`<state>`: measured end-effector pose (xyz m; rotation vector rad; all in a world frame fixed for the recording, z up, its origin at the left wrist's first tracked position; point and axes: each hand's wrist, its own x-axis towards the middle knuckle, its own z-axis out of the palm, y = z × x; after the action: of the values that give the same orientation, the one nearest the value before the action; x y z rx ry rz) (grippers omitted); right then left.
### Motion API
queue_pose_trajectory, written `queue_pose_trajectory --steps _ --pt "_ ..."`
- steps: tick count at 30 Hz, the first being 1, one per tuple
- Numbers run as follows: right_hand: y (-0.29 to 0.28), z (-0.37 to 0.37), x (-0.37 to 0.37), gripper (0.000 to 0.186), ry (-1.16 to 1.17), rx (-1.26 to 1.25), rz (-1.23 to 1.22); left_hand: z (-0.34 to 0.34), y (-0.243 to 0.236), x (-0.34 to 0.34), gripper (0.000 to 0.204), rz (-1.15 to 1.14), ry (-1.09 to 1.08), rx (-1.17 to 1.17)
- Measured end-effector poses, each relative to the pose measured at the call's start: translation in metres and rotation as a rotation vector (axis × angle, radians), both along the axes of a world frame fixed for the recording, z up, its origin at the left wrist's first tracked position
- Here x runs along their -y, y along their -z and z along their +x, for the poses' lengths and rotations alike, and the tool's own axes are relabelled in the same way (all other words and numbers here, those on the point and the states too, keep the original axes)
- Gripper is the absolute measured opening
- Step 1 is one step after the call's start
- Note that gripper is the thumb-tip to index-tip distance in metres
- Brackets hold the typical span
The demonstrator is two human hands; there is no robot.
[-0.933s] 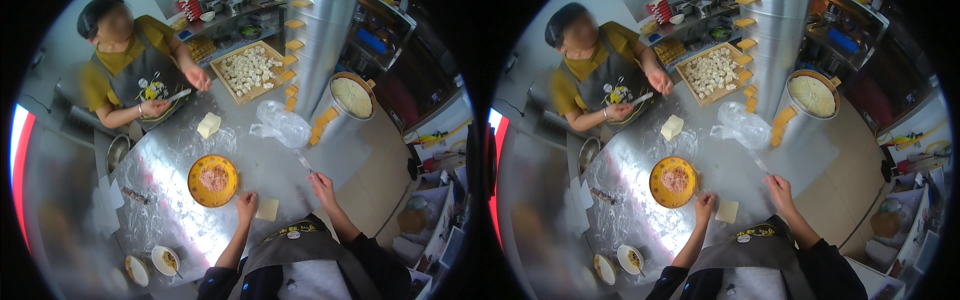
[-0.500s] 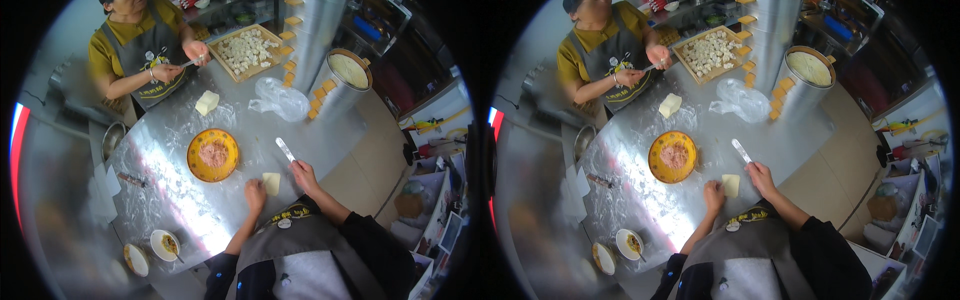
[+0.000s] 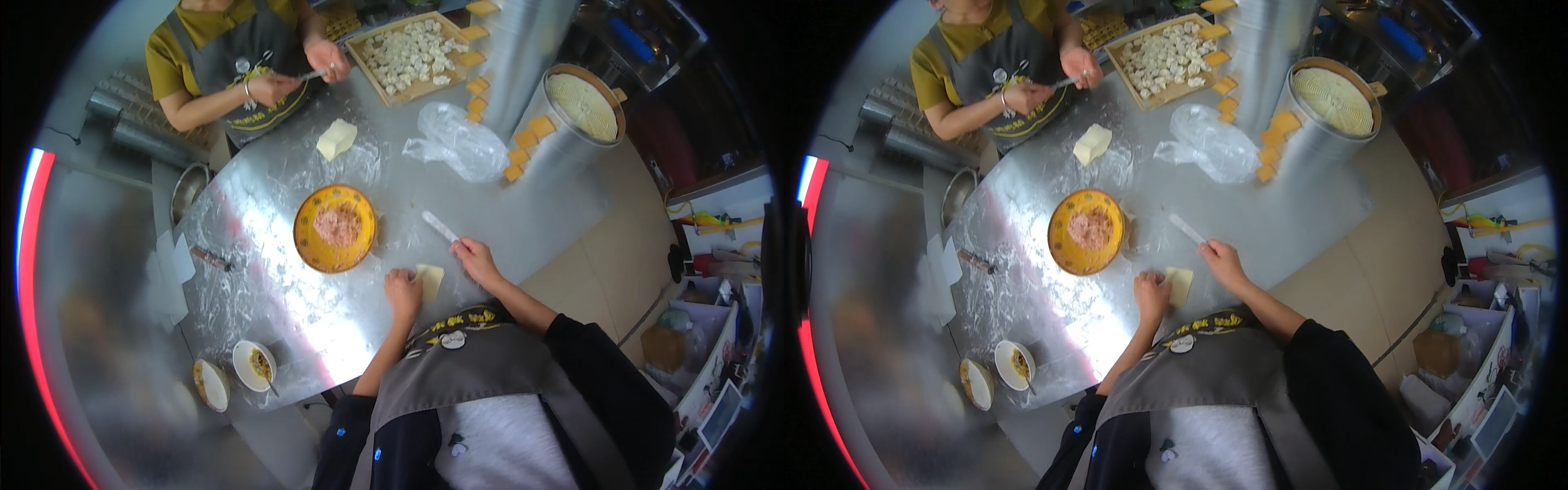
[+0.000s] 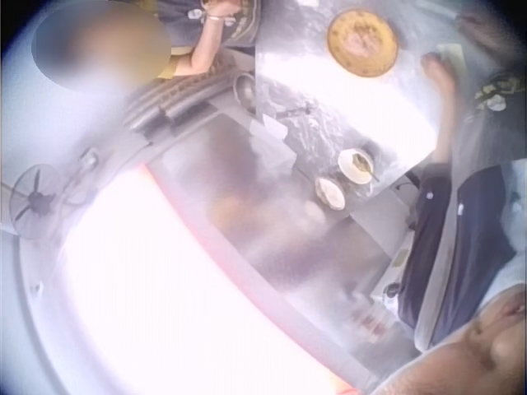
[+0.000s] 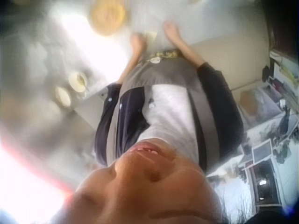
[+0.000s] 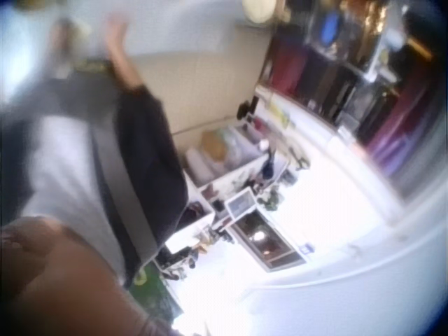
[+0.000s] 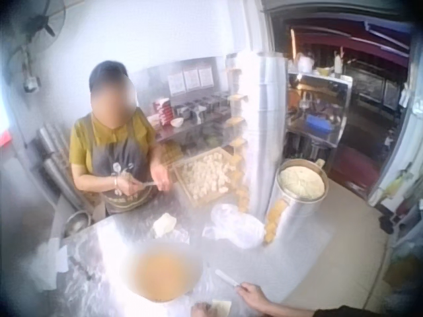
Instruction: The person fills square dumpling wrappers with a meat mixture using a small spatula and folds them into dumplings. They place the finished dumplings onto a wooden tray while another person works alongside them.
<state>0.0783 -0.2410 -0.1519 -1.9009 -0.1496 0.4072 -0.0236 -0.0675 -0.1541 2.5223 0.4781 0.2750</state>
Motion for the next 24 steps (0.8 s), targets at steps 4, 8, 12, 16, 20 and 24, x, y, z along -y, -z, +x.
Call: queue_pose_trajectory --steps 4,8,12,16,20,24 --pt "-0.002 0.016 0.006 0.021 -0.004 -0.077 0.029 0.002 0.0 0.004 0.014 -0.085 -0.072 -0.033" --pt "-0.008 0.038 0.01 0.021 0.012 -0.126 0.076 0.019 -0.014 0.003 0.014 -0.341 -0.238 -0.001" --pt "-0.026 0.081 -0.005 0.02 0.054 -0.152 0.233 0.027 -0.01 -0.008 0.019 -0.453 -0.291 0.102" --pt "-0.071 0.152 -0.043 0.015 0.173 -0.087 0.449 0.025 -0.011 -0.011 0.022 -0.551 -0.303 0.094" --pt "-0.077 0.245 -0.095 0.023 0.281 0.118 0.47 0.032 -0.007 -0.009 0.026 -0.564 -0.298 0.088" --pt "-0.038 0.347 -0.14 0.02 0.557 0.322 0.152 0.033 -0.017 -0.009 0.026 -0.565 -0.34 0.046"
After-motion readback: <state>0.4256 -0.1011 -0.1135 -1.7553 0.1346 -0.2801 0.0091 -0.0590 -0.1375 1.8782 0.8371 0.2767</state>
